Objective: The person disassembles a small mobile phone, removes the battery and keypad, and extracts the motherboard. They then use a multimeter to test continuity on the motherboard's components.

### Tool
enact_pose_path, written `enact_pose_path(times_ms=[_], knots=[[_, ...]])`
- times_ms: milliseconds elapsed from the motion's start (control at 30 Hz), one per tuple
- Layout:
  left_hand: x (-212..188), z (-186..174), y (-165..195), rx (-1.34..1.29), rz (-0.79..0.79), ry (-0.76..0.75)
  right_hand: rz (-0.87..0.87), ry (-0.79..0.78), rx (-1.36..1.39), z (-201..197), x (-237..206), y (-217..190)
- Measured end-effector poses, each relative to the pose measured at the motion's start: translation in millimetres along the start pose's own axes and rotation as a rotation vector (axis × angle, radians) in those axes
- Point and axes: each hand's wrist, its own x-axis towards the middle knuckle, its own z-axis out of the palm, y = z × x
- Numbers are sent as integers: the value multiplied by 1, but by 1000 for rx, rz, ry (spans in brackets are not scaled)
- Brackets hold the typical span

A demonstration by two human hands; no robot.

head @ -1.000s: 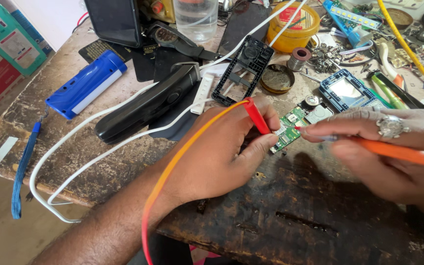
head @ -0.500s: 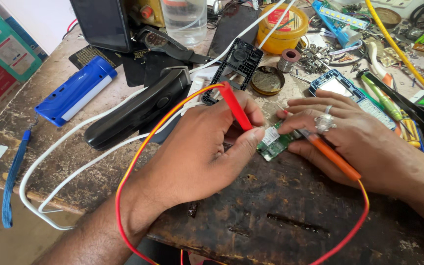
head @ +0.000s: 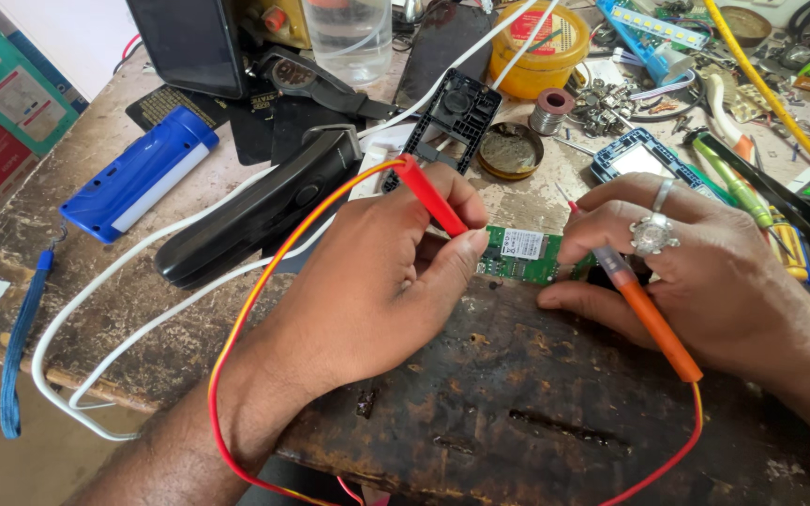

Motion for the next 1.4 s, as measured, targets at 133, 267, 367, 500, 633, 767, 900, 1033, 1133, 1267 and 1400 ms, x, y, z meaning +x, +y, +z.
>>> enact_pose_path(times_ms=[133, 267, 367, 500, 633, 767, 900, 1033, 1133, 1267, 1400], knots=[[1, 2, -4, -26, 44, -6, -17, 4, -29, 1, 1, 0], [1, 5, -9, -31, 93, 17, -12, -2, -76, 3, -1, 2], [1, 5, -13, -33, 152, 30, -13, -11, -91, 3, -3, 5], [1, 6, -16, -40, 159, 27, -30, -9, -105, 4, -3, 5], [5, 10, -20, -374, 35, -22, 72, 72, -68, 0, 0, -1], [12, 14, -26, -670, 14, -17, 147, 231, -84, -2, 0, -10], [14, 14, -30, -788, -72, -17, 72, 332, -215, -6, -4, -9], [16, 13, -29, -765, -54, 10, 73, 400, -220, -9, -9, -9], [16, 13, -29, -729, -24, 40, 60, 399, -230, -6, -7, -11], [15, 14, -29, -683, -8, 57, 69, 282, -92, -1, 1, -12], [12, 14, -24, -396, -32, 81, 44, 74, -80, 1, 4, -7]])
